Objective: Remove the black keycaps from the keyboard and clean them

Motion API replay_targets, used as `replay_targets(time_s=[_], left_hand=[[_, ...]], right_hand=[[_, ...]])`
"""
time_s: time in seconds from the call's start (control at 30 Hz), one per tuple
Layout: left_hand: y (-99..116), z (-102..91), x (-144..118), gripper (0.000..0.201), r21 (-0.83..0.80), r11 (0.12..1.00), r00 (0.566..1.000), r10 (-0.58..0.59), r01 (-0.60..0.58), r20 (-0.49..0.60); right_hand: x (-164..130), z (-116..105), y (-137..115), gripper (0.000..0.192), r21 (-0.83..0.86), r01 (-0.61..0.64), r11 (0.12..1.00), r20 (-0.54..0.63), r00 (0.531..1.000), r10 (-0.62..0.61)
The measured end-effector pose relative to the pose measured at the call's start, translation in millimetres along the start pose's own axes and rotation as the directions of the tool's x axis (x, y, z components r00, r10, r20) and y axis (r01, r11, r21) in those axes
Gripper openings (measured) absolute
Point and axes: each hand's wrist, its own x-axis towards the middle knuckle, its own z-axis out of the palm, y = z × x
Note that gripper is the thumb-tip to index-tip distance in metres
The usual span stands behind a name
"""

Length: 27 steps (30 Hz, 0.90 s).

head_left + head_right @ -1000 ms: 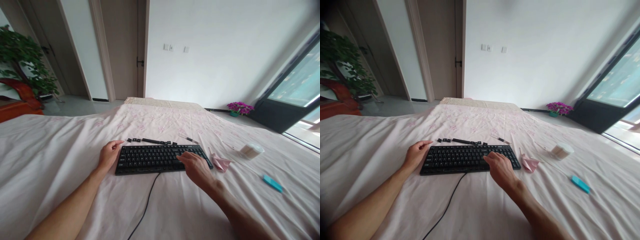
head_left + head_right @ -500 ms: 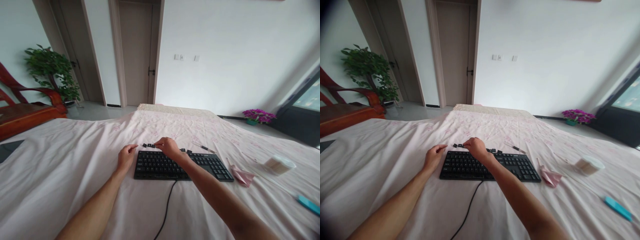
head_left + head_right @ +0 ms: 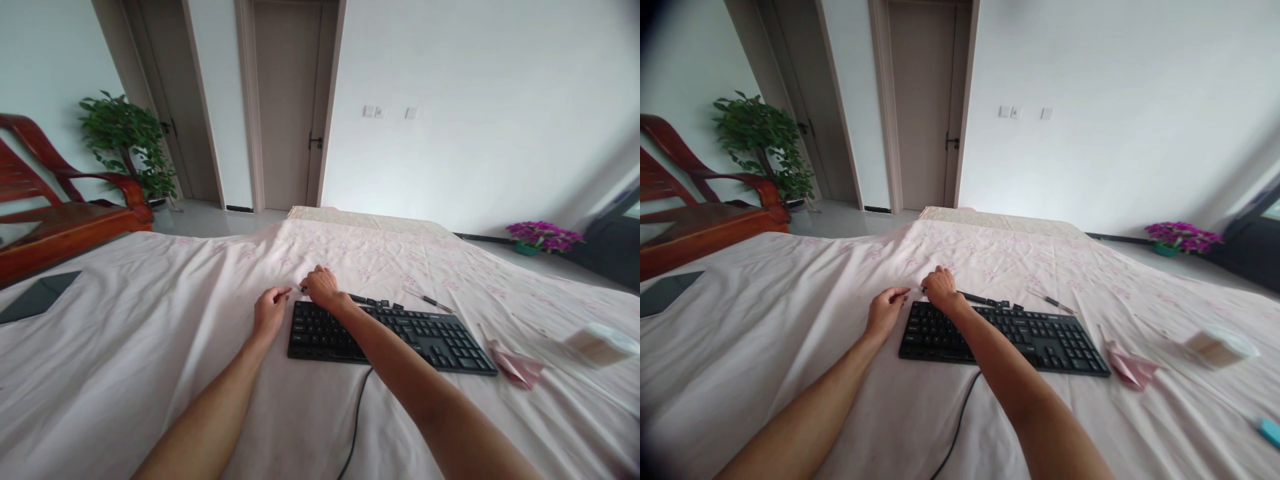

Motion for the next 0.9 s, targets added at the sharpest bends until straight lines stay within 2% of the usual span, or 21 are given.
replay_targets(time_s=[0.2, 0.33, 0.43, 0.5, 0.57, 0.63, 0.77, 0.9], left_hand=[[1, -0.2, 0, 0.024, -0.040, 0.999, 1.000, 0.007, -0.007, -0.006], [1, 0.4, 0, 0.029, -0.122, 0.992, 0.998, 0.045, -0.041, 0.032], [7, 1.2, -1, 0.039, -0.237, 0.968, 0.991, 0.103, -0.079, 0.091], [13, 1.3, -3, 0.039, -0.287, 0.952, 0.982, 0.147, -0.109, 0.115], [19, 0.8, -4, 0.034, -0.298, 0.945, 0.976, 0.178, -0.135, 0.122], [23, -0.5, -5, 0.031, -0.288, 0.946, 0.974, 0.190, -0.149, 0.123], [28, -3.9, -5, 0.033, -0.245, 0.960, 0.977, 0.171, -0.136, 0.127], [29, -5.6, -4, 0.032, -0.228, 0.965, 0.977, 0.161, -0.127, 0.139]], right_hand=[[-3, 1, -4, 0.022, 0.093, -0.028, 0.995, -0.011, 1.000, 0.029], [-6, 0, -1, 0.030, 0.295, -0.114, 0.949, -0.031, 0.991, 0.128], [-10, -2, -2, 0.039, 0.457, -0.127, 0.881, -0.007, 0.989, 0.146], [-14, -5, -4, 0.040, 0.633, -0.146, 0.760, 0.033, 0.986, 0.162], [-20, -9, -7, 0.041, 0.829, -0.188, 0.527, 0.098, 0.976, 0.194], [-25, -13, -9, 0.039, 0.935, -0.217, 0.281, 0.159, 0.964, 0.215], [-36, -20, -11, 0.030, 0.972, -0.224, 0.066, 0.208, 0.960, 0.188], [-46, -22, -10, 0.029, 0.958, -0.259, -0.126, 0.274, 0.954, 0.122]])
